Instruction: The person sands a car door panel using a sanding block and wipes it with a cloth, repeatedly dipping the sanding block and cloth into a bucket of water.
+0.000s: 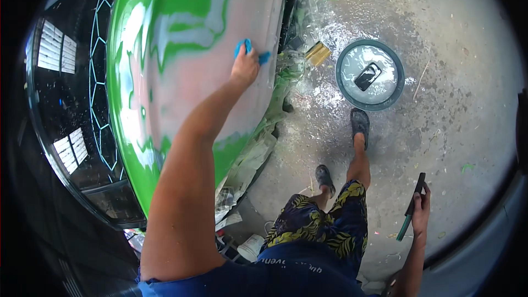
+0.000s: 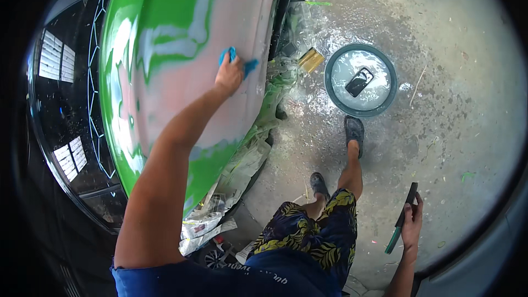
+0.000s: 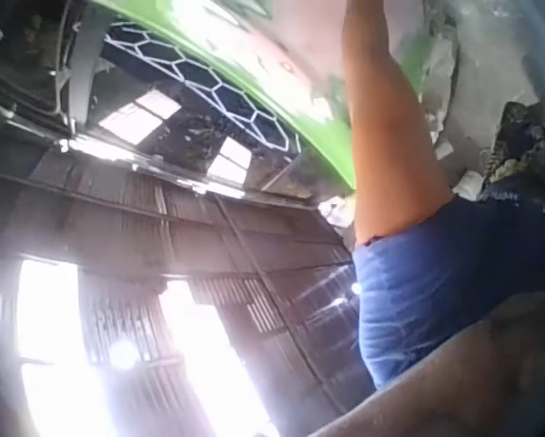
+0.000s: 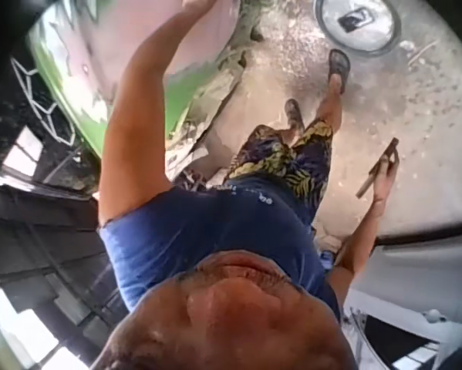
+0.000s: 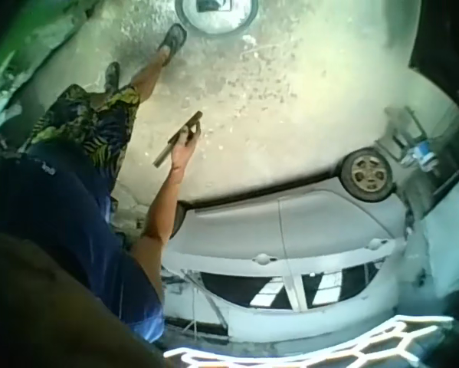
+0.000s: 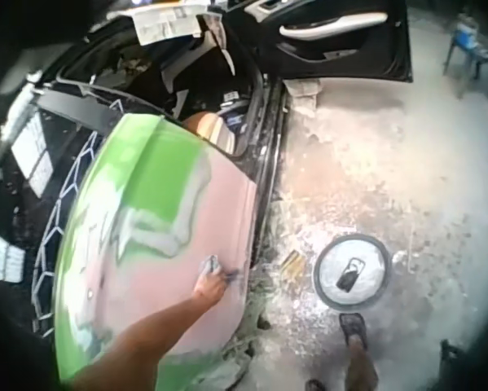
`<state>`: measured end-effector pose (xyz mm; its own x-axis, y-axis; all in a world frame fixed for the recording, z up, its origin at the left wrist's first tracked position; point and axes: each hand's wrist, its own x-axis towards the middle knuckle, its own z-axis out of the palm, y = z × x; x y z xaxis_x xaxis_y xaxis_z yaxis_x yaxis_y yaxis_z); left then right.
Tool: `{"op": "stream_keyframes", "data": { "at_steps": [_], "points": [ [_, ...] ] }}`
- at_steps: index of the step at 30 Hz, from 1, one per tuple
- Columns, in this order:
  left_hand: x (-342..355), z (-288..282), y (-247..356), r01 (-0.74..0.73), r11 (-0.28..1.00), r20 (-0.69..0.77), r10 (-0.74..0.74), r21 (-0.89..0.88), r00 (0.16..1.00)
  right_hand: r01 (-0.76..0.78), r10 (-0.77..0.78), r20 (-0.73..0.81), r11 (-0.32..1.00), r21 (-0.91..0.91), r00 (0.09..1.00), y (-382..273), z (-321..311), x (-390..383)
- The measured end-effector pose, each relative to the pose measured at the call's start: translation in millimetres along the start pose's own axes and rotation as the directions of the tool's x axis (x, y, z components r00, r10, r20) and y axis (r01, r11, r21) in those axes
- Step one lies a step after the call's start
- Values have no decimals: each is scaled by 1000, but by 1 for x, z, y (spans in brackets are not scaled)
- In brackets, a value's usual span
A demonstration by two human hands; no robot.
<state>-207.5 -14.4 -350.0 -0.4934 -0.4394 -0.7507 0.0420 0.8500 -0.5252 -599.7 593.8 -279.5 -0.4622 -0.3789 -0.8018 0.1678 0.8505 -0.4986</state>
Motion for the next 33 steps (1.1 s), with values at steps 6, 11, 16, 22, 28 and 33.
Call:
{"op": "stream_keyframes", "data": {
  "at_steps": [6, 11, 16, 22, 28, 33],
  "points": [
    [-128, 117, 178, -240, 951, 1, 245, -194, 969, 0, -10, 72, 991, 133, 997, -29, 12, 17],
    [-139, 86, 174, -340, 856, -41, 353, -389, 935, -211, 74, 255, 798, 564, 964, -52, 54, 66],
    [-78, -27, 107, 0, 496, 78, 137, -868, 988, -359, 38, 432, 624, 694, 901, -97, 141, 144],
    [61, -124, 165, -2, -208, 7, -42, -978, 999, -289, 81, 304, 606, 741, 949, -100, 198, 303],
    [173, -198, 277, -12, -410, 190, -448, -912, 874, 80, -3, -166, 885, 459, 986, -67, 213, 442],
    [232, -176, 335, 167, 67, 142, -276, -984, 950, 138, -194, -271, 968, -210, 943, -51, 252, 463]
  ]
}}
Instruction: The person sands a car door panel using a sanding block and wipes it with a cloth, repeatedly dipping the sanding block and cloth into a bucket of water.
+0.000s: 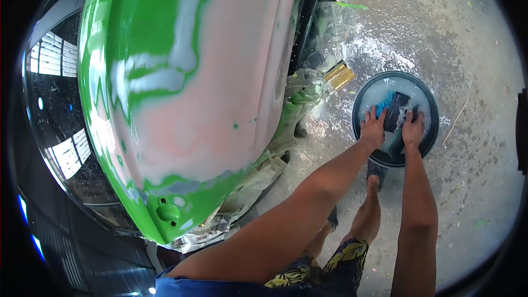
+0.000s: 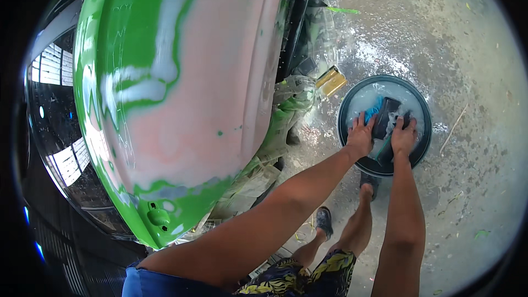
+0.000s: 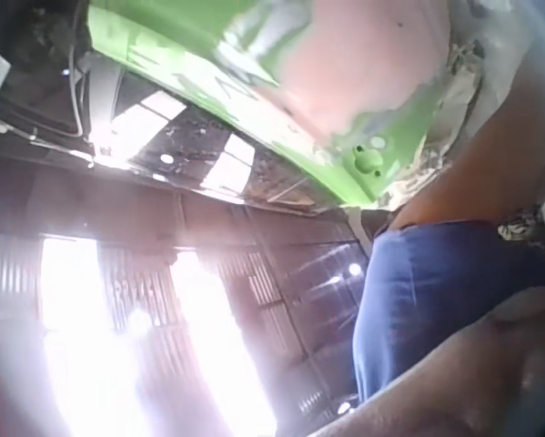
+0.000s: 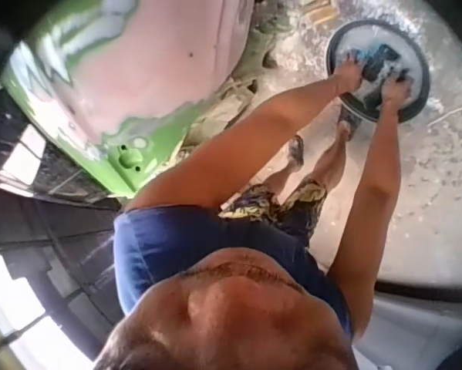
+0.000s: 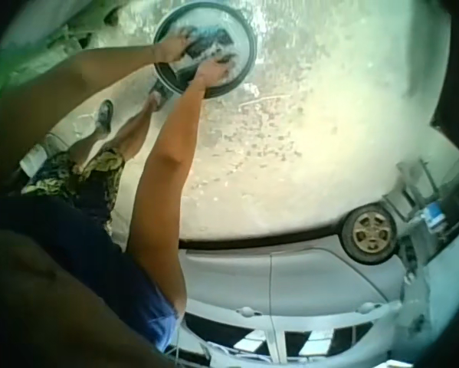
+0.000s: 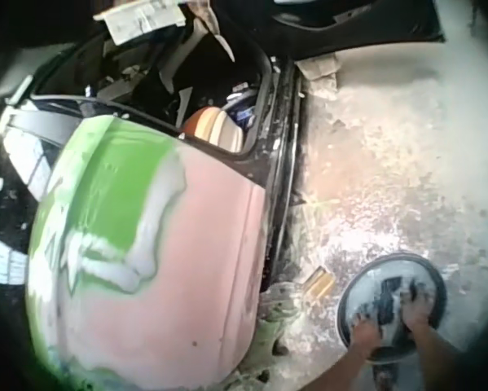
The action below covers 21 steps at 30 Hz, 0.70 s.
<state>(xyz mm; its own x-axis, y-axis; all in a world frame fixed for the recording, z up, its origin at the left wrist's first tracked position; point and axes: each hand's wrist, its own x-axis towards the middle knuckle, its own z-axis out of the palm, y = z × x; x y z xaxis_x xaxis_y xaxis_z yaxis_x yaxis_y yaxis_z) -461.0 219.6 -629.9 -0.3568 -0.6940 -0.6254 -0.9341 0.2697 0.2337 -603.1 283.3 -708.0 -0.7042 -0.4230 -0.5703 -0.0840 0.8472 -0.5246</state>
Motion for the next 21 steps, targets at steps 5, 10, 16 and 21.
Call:
{"op": "stream_keyframes", "data": {
  "at_steps": [5, 10, 16, 21],
  "points": [
    [68, -29, -112, -144, 984, 181, 161, -105, 970, -211, 77, 421, 937, 280, 904, -50, 24, 6],
    [13, -119, -64, -278, 875, 241, 391, -396, 888, -492, 162, 479, 482, 725, 863, -26, -52, -26],
    [-152, -349, -85, -72, 791, 60, 137, -607, 989, -531, 98, 535, 361, 767, 839, -93, -114, -136],
    [-299, -546, -94, -200, 832, -363, -3, -518, 932, -497, 60, 514, 371, 784, 856, -129, -121, -210]
  ]
}}
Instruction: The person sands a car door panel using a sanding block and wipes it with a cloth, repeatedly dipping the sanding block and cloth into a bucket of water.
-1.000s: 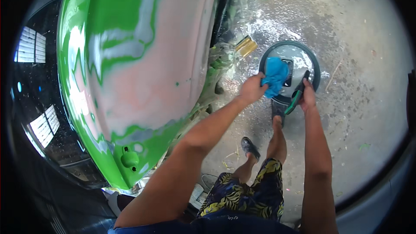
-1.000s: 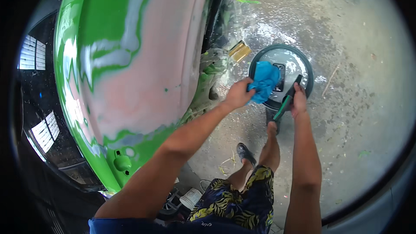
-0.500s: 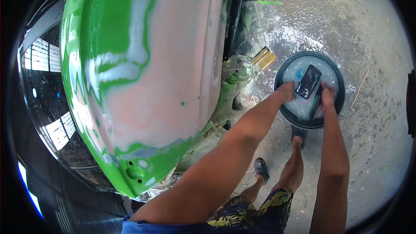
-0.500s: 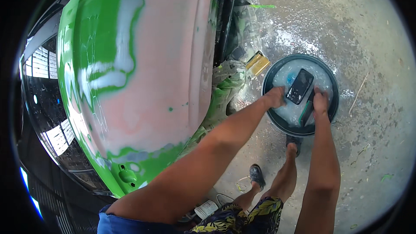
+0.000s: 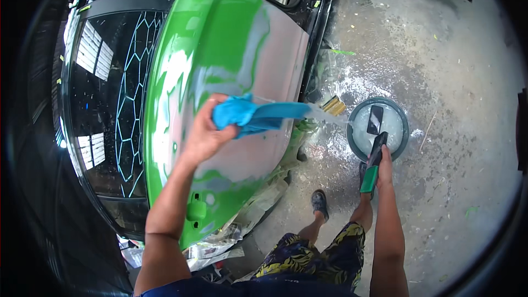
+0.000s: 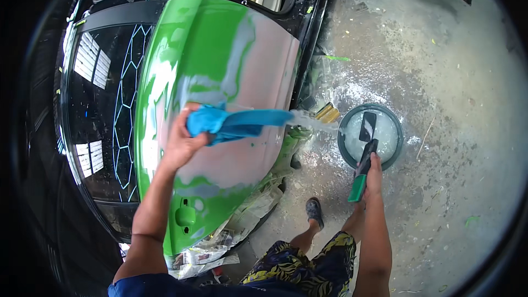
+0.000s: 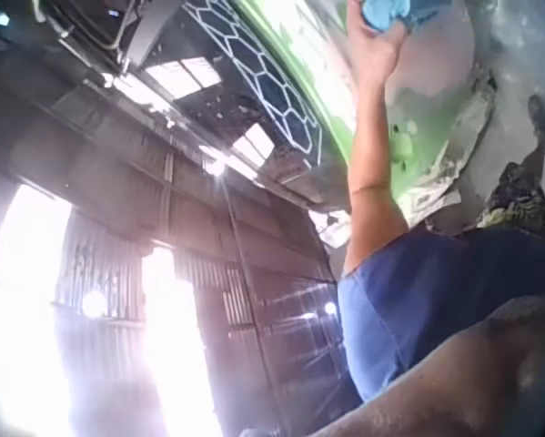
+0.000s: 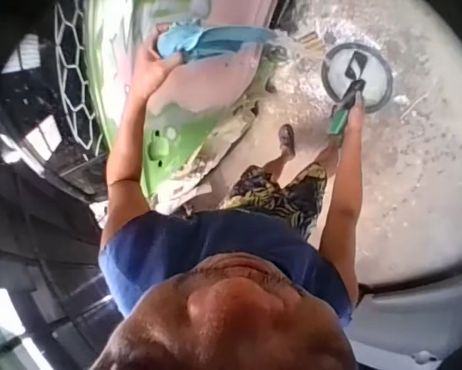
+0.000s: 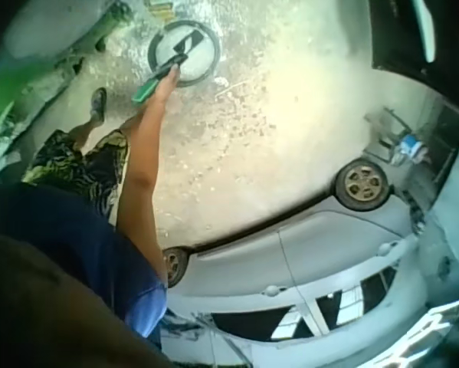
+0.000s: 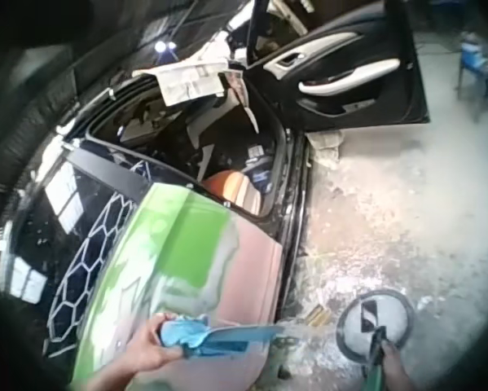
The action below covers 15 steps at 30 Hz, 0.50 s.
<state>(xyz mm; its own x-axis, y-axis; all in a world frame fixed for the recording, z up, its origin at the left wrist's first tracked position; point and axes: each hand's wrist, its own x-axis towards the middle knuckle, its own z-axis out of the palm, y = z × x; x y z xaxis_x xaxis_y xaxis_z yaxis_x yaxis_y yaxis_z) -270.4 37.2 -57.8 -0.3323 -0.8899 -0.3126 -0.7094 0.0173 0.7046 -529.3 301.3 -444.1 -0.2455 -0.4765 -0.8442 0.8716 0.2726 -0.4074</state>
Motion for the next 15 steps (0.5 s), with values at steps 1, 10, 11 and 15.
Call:
{"op": "stream_keyframes", "data": {
  "at_steps": [1, 10, 11, 15],
  "points": [
    [-11, -31, 26, -59, 996, -54, 63, 68, 997, 37, -36, -20, 999, 20, 999, 3, 9, -12],
    [-37, -196, 60, -328, 541, -205, 705, 774, 679, 172, -144, 198, 977, -130, 970, 73, 149, -104],
    [-23, -190, 42, -255, 457, -190, 725, 852, 662, 196, -156, 232, 967, -161, 960, 84, 176, -111],
    [24, -178, -43, -280, 113, 174, 552, 953, 816, 541, -467, 377, 833, -115, 800, 134, 322, -101]
  ]
}}
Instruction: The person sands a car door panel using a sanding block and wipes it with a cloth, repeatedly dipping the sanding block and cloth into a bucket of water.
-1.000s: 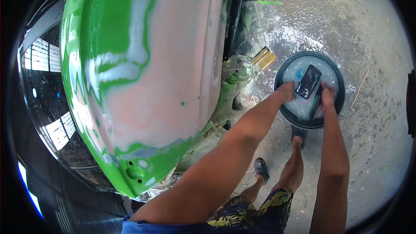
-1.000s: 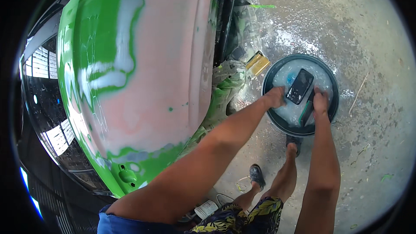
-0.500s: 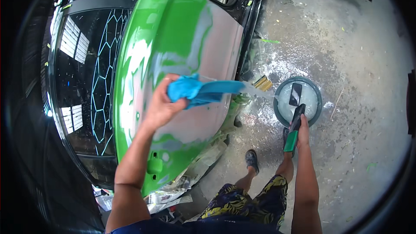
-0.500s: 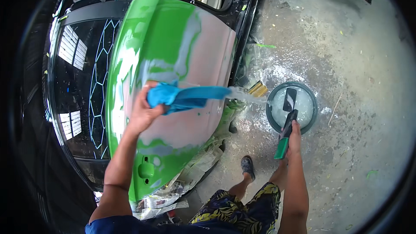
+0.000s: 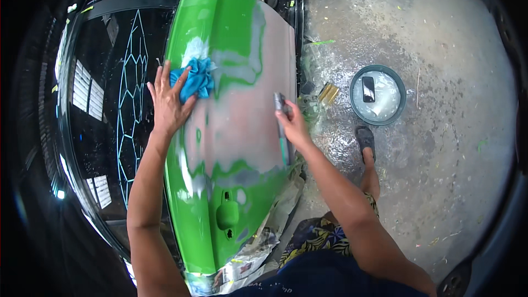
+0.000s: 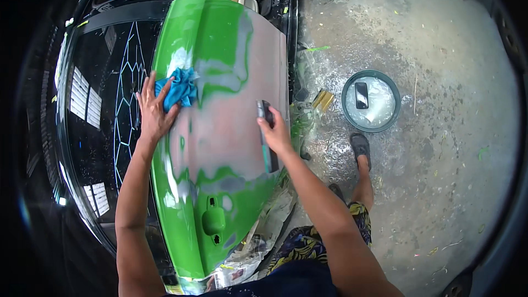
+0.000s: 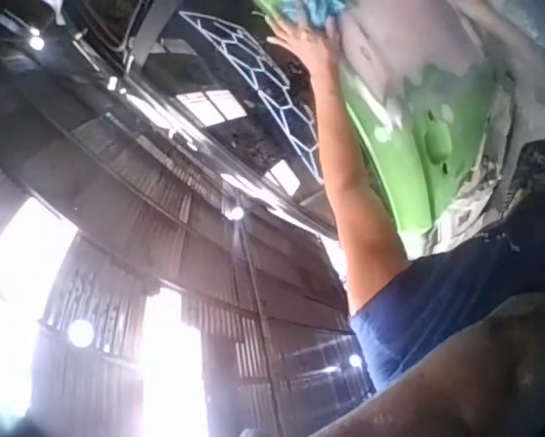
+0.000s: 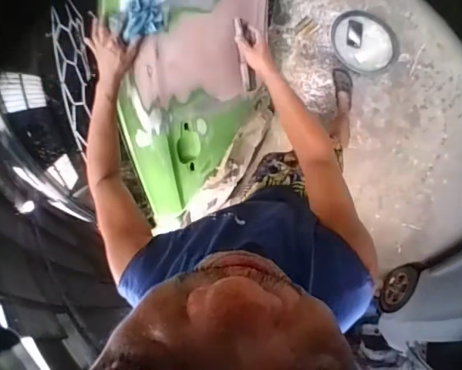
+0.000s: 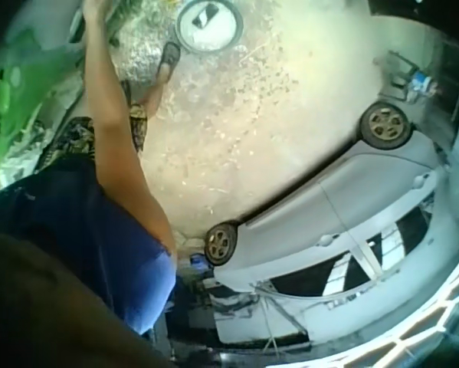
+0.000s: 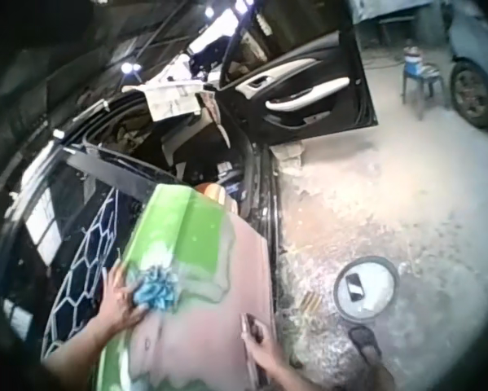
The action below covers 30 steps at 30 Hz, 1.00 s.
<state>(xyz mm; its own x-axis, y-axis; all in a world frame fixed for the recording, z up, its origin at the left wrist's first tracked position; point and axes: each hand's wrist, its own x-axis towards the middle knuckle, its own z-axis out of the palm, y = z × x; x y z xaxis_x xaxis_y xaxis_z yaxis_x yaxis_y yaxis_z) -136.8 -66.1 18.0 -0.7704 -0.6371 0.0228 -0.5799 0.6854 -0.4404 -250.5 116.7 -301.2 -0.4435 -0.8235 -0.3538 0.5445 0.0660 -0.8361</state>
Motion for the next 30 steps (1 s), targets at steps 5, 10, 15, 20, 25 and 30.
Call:
{"op": "stream_keyframes", "data": {
  "at_steps": [5, 10, 15, 20, 25, 30],
  "points": [
    [45, 28, -43, -252, 967, -75, 249, -28, 966, 94, -185, -249, 936, -338, 951, -23, 67, 77],
    [56, 23, -50, -192, 977, -56, 188, -93, 981, 236, -348, -167, 851, -470, 923, 26, 102, -44],
    [55, 30, -46, -162, 985, -25, 161, -63, 987, 263, -364, -247, 894, -363, 898, -15, 81, 120],
    [63, 26, -38, -165, 979, -9, 165, -123, 986, 265, -387, -236, 867, -421, 891, -39, 44, 252],
    [46, 25, -48, -156, 981, 72, 165, -111, 984, 294, -412, -174, 834, -466, 894, 18, 82, 97],
    [64, 26, -35, -179, 977, 74, 189, -119, 979, 381, -520, -250, 812, -442, 817, -80, 29, 342]
  ]
}}
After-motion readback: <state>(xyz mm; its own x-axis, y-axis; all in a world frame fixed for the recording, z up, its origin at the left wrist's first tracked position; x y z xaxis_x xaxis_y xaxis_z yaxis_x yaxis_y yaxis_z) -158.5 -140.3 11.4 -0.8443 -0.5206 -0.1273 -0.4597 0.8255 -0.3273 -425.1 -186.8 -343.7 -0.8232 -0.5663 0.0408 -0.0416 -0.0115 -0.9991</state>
